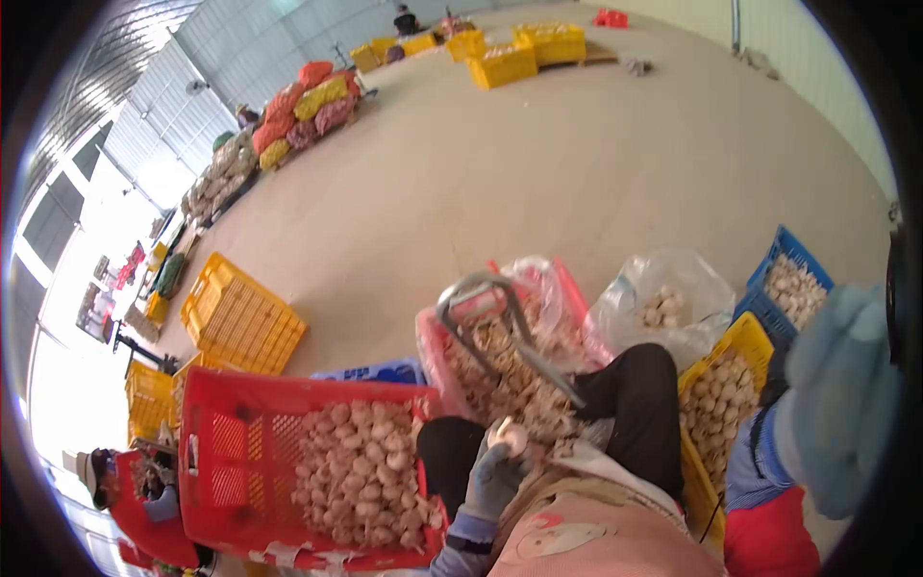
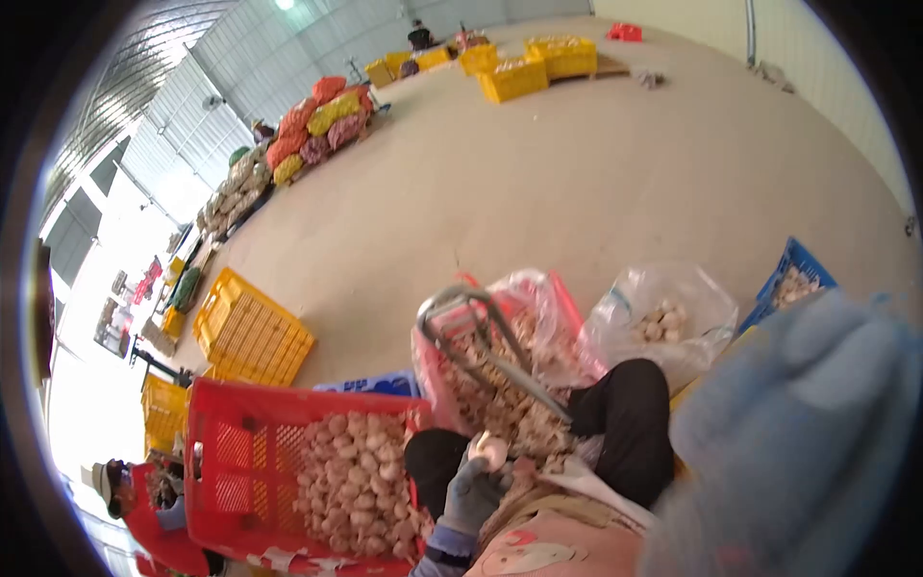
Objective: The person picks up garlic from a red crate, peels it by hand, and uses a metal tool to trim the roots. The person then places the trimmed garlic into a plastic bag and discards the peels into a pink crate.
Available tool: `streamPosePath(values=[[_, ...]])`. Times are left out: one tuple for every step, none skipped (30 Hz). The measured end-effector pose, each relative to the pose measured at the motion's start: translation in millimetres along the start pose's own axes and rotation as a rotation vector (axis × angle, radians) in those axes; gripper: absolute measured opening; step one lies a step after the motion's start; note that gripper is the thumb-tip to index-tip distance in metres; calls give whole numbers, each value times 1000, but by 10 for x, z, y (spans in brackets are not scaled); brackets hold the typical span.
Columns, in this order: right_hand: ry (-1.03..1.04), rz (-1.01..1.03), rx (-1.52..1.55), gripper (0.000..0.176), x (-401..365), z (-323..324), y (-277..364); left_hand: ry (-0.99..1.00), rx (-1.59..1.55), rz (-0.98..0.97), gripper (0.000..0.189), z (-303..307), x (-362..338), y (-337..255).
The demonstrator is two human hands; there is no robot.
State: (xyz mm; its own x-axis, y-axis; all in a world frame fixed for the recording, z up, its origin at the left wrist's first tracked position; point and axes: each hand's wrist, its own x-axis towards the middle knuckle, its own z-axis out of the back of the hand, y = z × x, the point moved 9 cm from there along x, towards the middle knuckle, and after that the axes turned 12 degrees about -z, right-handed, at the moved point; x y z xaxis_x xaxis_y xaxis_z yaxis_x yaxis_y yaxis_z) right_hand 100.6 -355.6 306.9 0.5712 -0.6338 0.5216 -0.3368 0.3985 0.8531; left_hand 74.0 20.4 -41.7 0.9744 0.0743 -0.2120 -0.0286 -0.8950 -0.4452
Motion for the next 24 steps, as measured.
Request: streamPosePath(values=[[-16,0,-13,25,-21,70,-50,18,-19,13,52,54,21,31],[-26,-5,-23,25,-31,120,-71,19,-34,27,52,-43,39,29],[-35,-6,-29,25,-35,184,-93,-55,33,18,52,-30,39,19],[-36,-9,-34,25,-18,234,-147,-140,108,16,52,10,3,1],[-29,-15,-32,25,0,235,-173,-228,186,19,52,31,-54,-32],[-7,-16,-34,25,27,166,-180,-128,121,-4,51,52,2,-24],[6,0,-23,25,45,101,-209,-145,112,-6,51,23,20,-5],[19,-3,-12,25,19,66,-245,-164,111,-5,51,10,-25,-62],[52,-7,-7,25,34,-9,-286,-170,87,-23,51,3,-54,-67],[74,-17,-2,25,20,-50,-339,-164,61,-47,52,-14,-12,-89],[98,-24,3,25,8,-91,-392,-149,51,-51,53,21,0,-95],[122,-30,10,25,-16,-121,-431,-135,38,-58,54,40,13,-95],[144,-32,18,25,-39,-157,-455,-144,45,-78,55,-12,27,-122],[168,-34,27,25,-64,-207,-435,-160,59,-87,56,-46,3,-132],[198,-34,32,25,-77,-272,-429,-264,112,-72,57,16,-40,-146],[227,-25,44,25,-73,-335,-408,-215,116,-88,57,-20,-36,-158],[267,-17,59,25,-61,-409,-350,-168,139,-98,57,-24,-4,-152],[317,-12,89,26,-84,-527,-289,-127,176,-108,57,-12,22,-172],[372,-16,124,26,-96,-635,-224,-133,208,-153,57,-7,60,-176],[447,-40,177,26,-160,-802,-157,-146,251,-195,56,23,52,-226],[547,-74,235,26,-253,-997,-98,-153,255,-198,53,60,-6,-249],[664,-104,279,26,-408,-1196,-95,-120,222,-221,49,9,72,-253],[822,-150,285,27,-664,-1434,-168,-134,229,-249,50,-168,74,-310],[992,-216,273,27,-989,-1671,-299,-96,245,-258,50,-146,107,-302]])
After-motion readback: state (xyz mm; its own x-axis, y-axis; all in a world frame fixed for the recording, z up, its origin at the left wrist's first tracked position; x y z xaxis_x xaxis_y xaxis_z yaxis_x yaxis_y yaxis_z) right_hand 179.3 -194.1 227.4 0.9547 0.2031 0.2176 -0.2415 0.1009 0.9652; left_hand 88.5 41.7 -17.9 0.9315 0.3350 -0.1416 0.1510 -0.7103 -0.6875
